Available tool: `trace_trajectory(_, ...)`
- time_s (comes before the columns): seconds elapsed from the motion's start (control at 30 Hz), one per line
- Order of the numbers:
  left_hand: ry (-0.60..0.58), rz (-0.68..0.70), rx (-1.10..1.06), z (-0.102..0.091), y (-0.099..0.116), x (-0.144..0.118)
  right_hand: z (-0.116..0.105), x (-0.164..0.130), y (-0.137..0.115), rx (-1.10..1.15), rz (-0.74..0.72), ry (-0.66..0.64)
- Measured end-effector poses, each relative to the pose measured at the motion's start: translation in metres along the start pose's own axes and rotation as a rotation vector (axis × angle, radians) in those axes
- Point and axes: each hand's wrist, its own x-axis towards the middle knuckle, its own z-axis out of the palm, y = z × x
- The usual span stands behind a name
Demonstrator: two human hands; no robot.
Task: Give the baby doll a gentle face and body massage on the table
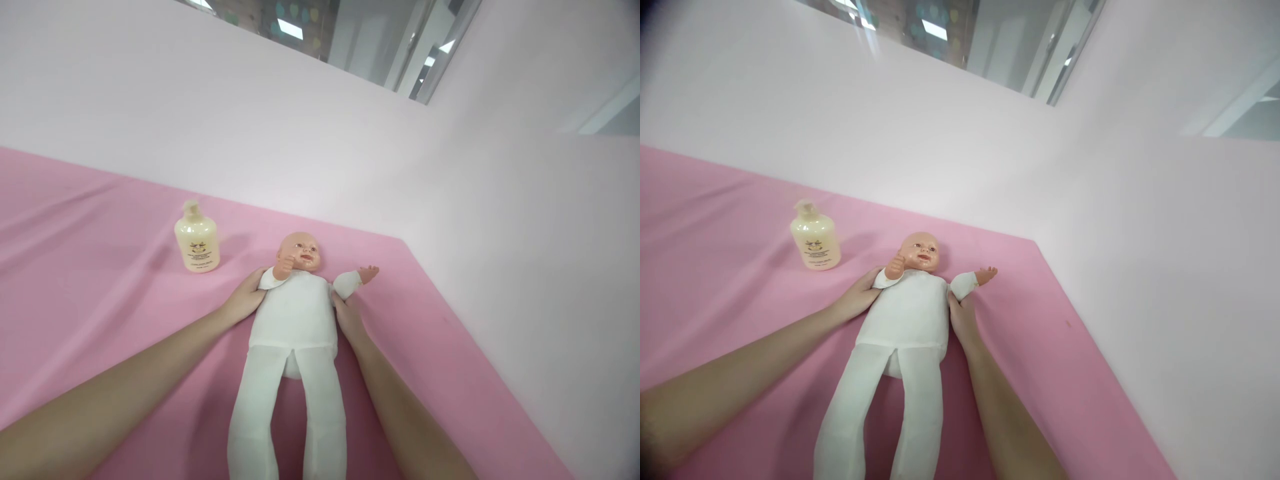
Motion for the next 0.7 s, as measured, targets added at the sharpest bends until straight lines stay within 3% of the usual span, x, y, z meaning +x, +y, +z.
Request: trace_trajectory(0.7,-0.006,0.031,0.032,-0.0012,-0.0056,0.0009,0.0001,-0.0003,-0.0025,-0.009,0.022,-0.061)
